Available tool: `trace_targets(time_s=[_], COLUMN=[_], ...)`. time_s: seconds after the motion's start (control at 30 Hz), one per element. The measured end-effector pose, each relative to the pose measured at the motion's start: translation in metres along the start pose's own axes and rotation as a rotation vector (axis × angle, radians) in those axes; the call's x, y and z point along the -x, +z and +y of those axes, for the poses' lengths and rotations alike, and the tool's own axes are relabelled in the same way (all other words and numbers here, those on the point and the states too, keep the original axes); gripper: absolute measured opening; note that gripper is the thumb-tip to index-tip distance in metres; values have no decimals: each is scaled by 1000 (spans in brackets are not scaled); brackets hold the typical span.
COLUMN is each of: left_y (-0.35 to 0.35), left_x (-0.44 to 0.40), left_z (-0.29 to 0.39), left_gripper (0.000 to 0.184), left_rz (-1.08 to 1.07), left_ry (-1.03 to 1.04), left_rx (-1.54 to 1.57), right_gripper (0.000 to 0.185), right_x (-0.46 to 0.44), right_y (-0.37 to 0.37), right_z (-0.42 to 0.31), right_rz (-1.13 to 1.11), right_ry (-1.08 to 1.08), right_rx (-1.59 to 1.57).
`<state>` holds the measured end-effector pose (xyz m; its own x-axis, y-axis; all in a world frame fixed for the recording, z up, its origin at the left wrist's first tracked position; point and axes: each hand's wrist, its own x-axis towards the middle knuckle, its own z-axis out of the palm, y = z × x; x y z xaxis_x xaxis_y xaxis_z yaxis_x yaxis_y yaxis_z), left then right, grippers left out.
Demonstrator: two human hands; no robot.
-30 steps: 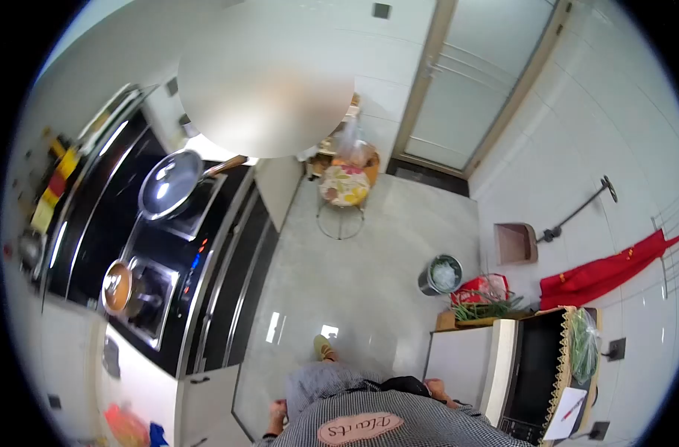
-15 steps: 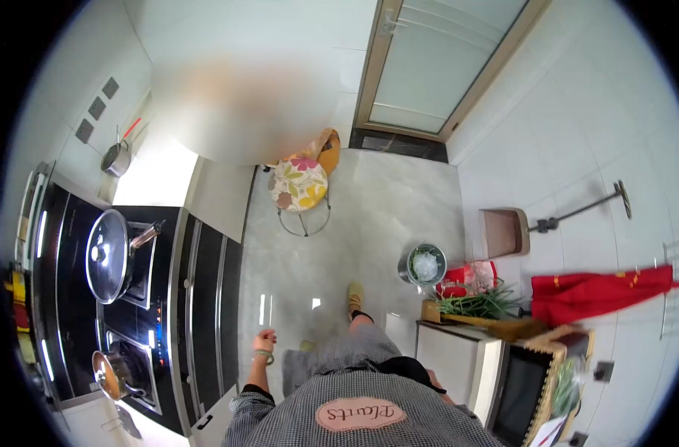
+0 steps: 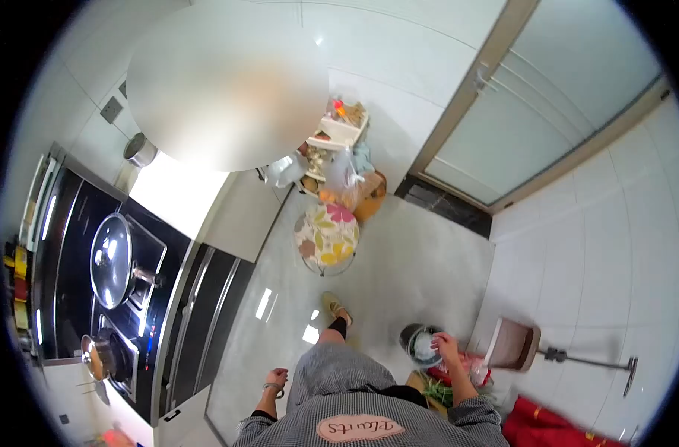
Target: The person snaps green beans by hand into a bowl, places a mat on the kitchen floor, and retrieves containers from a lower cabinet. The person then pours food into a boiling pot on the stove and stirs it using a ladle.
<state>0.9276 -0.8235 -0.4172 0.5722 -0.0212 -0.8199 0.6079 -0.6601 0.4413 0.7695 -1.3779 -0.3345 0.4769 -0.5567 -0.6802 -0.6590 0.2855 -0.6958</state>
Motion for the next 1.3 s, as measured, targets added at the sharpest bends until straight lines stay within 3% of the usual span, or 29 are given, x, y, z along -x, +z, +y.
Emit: trace_targets(time_s=[0.1, 0.13, 0.17, 0.23, 0.27, 0.3, 0.33, 0.4, 0.43, 0.5, 0.6, 0.67, 0.7, 0.83, 0.9, 0.93, 1.0, 1.07, 1.13, 1.17, 1.3], left_y=[-2, 6, 19, 34, 43, 79, 101, 116, 130, 156, 196, 226, 234, 227, 220, 210, 191, 179, 171, 169, 163], left_x=[-37, -64, -84, -79, -73, -82, -75, -61, -64, -70, -69, -55, -51, -41, -38, -44, -56, -64, -72, -75, -82], left_z=[49, 48, 53, 116, 150, 152, 158, 183, 181, 165, 97, 32, 16, 74, 118, 145, 197, 235, 260, 270, 293], left_gripper=[26, 24, 23, 26, 29, 32, 32, 29, 29, 28, 28, 29, 30, 26, 21, 21, 22, 22, 23, 24, 26], left_rz=[-24, 10, 46, 91, 58, 43, 42, -134, -129, -99, -14, 40, 60, 64, -15, -31, -71, -113, -143, -157, -190], left_ry=[-47, -2, 33, 89, 106, 352, 324, 297, 228, 85, -103, -151, -153, -33, -357, -335, -243, -205, -190, -186, -193], left_rx=[56, 98, 145, -50, -35, -103, -162, -84, -5, 117, 271, 330, 337, 172, 891, 680, 185, 9, -81, -128, -218], right_gripper=[22, 24, 26, 27, 29, 32, 32, 50, 50, 66, 77, 75, 75, 57, 49, 45, 41, 42, 43, 44, 48], right_x=[-61, -72, -88, -131, -152, -198, -233, -299, -318, -354, -382, -393, -397, -419, -425, -429, -427, -426, -430, -425, -458], right_y=[34, 46, 60, 86, 107, 140, 162, 204, 228, 279, 332, 350, 353, 337, 310, 288, 235, 175, 142, 126, 57], right_z=[-27, -48, -66, -95, -113, -134, -140, -126, -125, -130, -141, -134, -125, -75, -46, -32, 0, 37, 25, 5, 71], right_rz=[-174, -298, -296, -401, -424, -456, -472, -574, -586, -360, -307, -405, -412, -330, -334, -212, -114, -160, -76, 51, 115], right_ry=[-47, 1, 118, 212, 247, 276, 275, 281, 285, 359, 408, 358, 373, 431, 420, 454, 127, -197, 71, 330, 165], right_rx=[72, -21, 110, 239, 241, 242, 245, 311, 303, 197, 249, -215, -216, -576, -723, -733, -490, -373, -903, -1276, -1424])
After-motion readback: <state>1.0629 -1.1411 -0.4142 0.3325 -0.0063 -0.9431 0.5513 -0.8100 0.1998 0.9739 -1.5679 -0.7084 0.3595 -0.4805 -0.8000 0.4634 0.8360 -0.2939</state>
